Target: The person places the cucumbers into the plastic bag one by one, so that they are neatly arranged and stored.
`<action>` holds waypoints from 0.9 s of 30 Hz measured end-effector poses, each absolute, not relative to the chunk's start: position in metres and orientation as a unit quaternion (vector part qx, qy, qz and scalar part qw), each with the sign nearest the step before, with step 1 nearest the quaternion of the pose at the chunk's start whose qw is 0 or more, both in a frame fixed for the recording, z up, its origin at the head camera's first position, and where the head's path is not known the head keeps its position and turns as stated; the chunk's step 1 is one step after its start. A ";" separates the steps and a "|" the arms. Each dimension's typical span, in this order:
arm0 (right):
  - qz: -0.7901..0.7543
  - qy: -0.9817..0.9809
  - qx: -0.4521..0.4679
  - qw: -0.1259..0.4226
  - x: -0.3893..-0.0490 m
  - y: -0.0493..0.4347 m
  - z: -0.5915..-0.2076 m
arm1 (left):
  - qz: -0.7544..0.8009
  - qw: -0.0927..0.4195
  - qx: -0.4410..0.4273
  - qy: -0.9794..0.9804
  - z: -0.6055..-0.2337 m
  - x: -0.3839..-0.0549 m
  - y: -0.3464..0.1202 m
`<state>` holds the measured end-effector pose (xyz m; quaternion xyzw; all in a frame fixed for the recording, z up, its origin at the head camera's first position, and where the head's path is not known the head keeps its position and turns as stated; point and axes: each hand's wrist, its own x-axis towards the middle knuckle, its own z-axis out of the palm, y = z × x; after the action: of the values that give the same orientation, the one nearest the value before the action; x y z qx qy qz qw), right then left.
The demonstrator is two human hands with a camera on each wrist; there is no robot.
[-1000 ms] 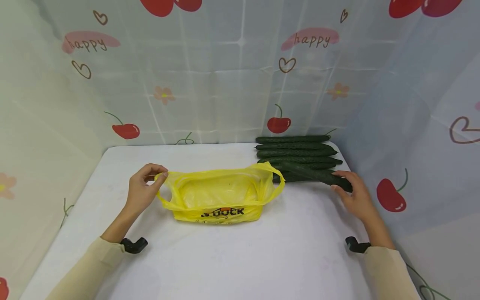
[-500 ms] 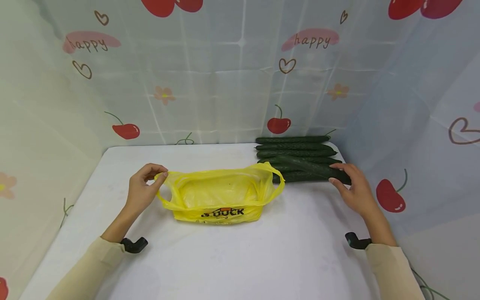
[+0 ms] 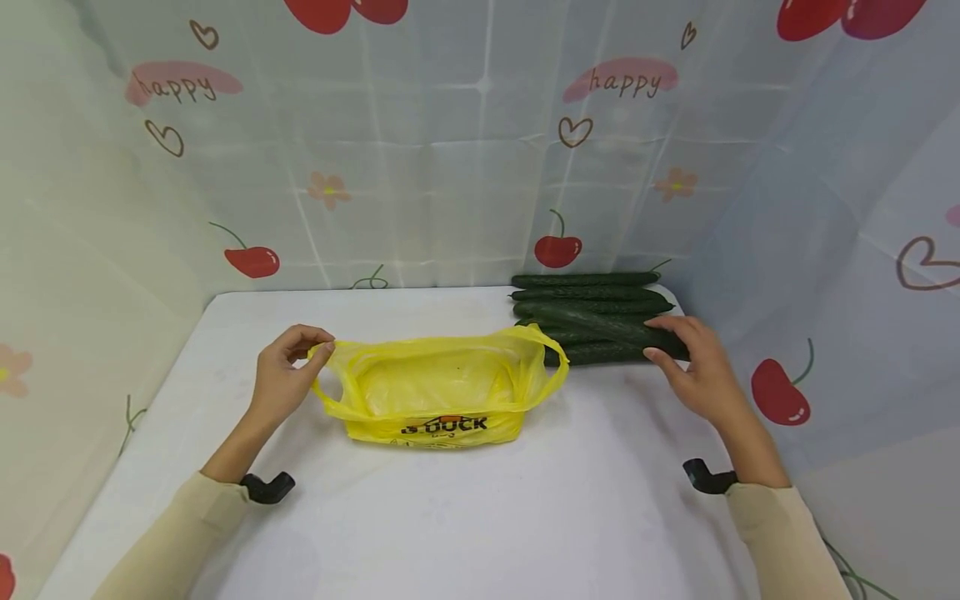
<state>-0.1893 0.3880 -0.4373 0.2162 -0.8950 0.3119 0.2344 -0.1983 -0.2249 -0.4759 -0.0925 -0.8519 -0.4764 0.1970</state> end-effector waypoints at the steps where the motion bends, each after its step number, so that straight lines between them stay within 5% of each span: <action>1: 0.310 -0.895 0.220 0.235 -0.189 0.386 -0.436 | -0.476 0.196 -0.093 -0.852 -0.476 -0.198 -0.225; 15: 0.279 -0.918 0.218 0.180 -0.191 0.350 -0.416 | -0.479 0.196 -0.091 -0.851 -0.475 -0.197 -0.223; 27: 0.208 -0.909 0.285 0.220 -0.188 0.315 -0.406 | -0.478 0.196 -0.096 -0.851 -0.478 -0.198 -0.222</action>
<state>-0.1877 0.3146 -0.4064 0.2855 -0.9094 0.2079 0.2198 -0.1975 -0.2221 -0.4781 -0.0963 -0.8505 -0.4784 0.1961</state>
